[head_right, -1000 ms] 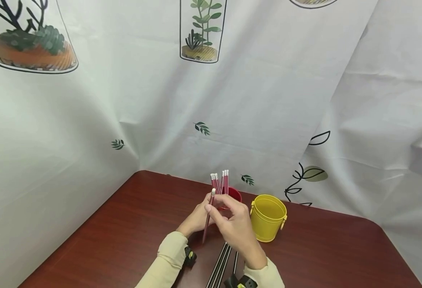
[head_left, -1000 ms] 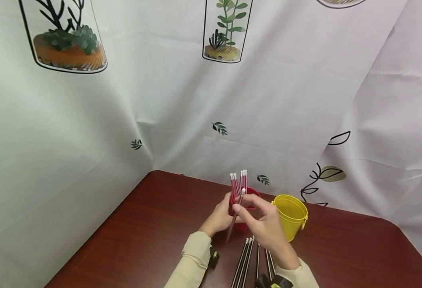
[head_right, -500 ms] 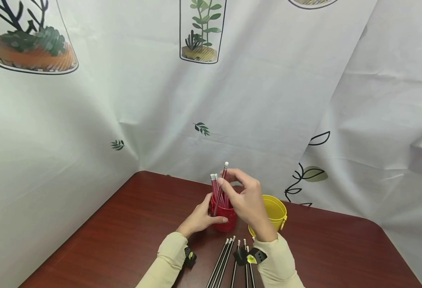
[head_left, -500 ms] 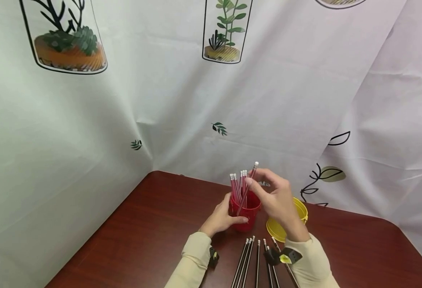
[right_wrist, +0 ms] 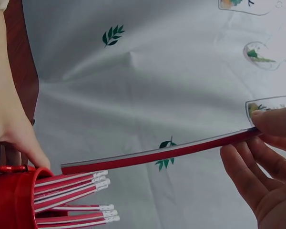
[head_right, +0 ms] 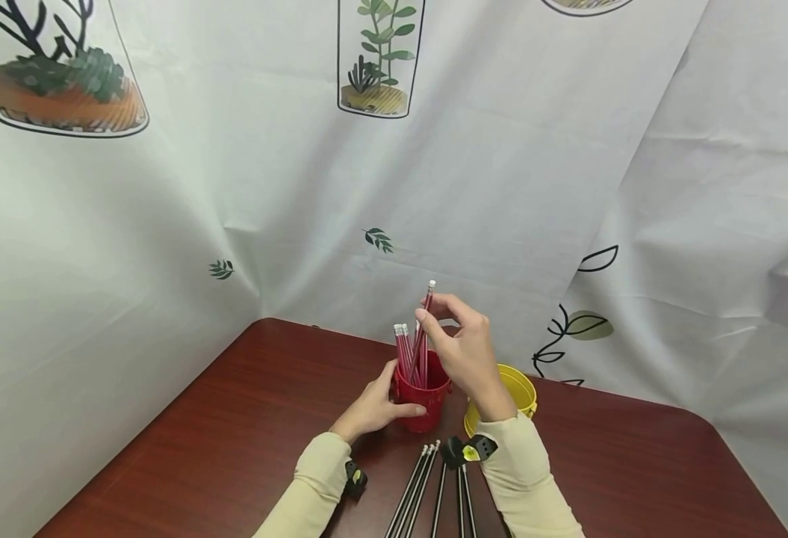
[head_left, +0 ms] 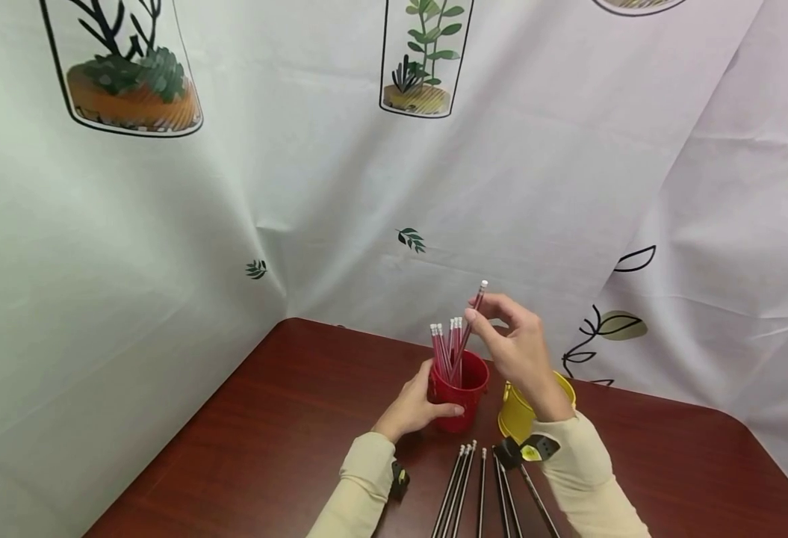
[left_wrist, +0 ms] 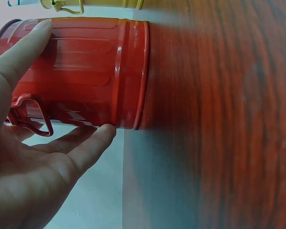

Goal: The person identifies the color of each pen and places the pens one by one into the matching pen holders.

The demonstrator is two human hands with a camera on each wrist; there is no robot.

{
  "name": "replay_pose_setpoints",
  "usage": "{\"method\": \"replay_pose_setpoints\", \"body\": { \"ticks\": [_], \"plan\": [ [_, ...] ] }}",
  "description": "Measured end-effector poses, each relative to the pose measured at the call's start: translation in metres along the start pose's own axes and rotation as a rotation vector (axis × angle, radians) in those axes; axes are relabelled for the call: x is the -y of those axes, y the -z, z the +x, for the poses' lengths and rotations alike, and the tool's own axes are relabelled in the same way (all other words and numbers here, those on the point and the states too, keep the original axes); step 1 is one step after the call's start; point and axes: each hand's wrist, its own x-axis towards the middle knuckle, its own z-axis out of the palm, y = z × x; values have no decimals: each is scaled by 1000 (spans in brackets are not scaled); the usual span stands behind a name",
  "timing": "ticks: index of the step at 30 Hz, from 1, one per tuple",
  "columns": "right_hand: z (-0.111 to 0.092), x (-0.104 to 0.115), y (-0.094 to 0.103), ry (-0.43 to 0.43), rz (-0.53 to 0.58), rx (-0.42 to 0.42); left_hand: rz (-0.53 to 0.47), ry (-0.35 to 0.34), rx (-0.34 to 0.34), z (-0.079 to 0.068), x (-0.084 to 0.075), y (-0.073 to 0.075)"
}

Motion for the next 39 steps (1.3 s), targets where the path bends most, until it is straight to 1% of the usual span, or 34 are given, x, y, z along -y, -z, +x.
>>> {"method": "replay_pose_setpoints", "body": {
  "ticks": [5,8,10,17,19,21,27,31,32,33,35,38,39],
  "plan": [
    [1,-6,-3,5,-6,-18,3,9,0,0,0,0],
    [0,-13,-4,-8,-10,-24,11,21,6,0,-1,0],
    [0,-18,-6,-2,-26,-27,13,16,6,0,0,0],
    [-2,-57,-11,-31,-57,-37,11,0,-6,0,-1,1],
    [-3,-62,-12,-36,-77,-34,13,2,-3,0,-1,1],
    [-5,-66,-12,-43,-96,-33,15,0,0,0,-1,1],
    [-9,-71,-18,-65,-104,-28,15,-8,-4,2,0,0],
    [-14,-76,-22,-103,-109,-17,20,-3,-4,2,-1,0],
    [-15,-73,-22,-113,-105,-12,23,-2,-3,1,-1,1],
    [-17,-74,-23,-122,-105,-8,24,-5,-2,1,-1,0],
    [-21,-76,-24,-130,-131,4,27,-4,-2,0,-1,1],
    [-27,-81,-26,-141,-136,14,30,-12,0,0,-1,1],
    [-29,-88,-27,-144,-147,18,29,-14,1,0,-1,1]
  ]
}}
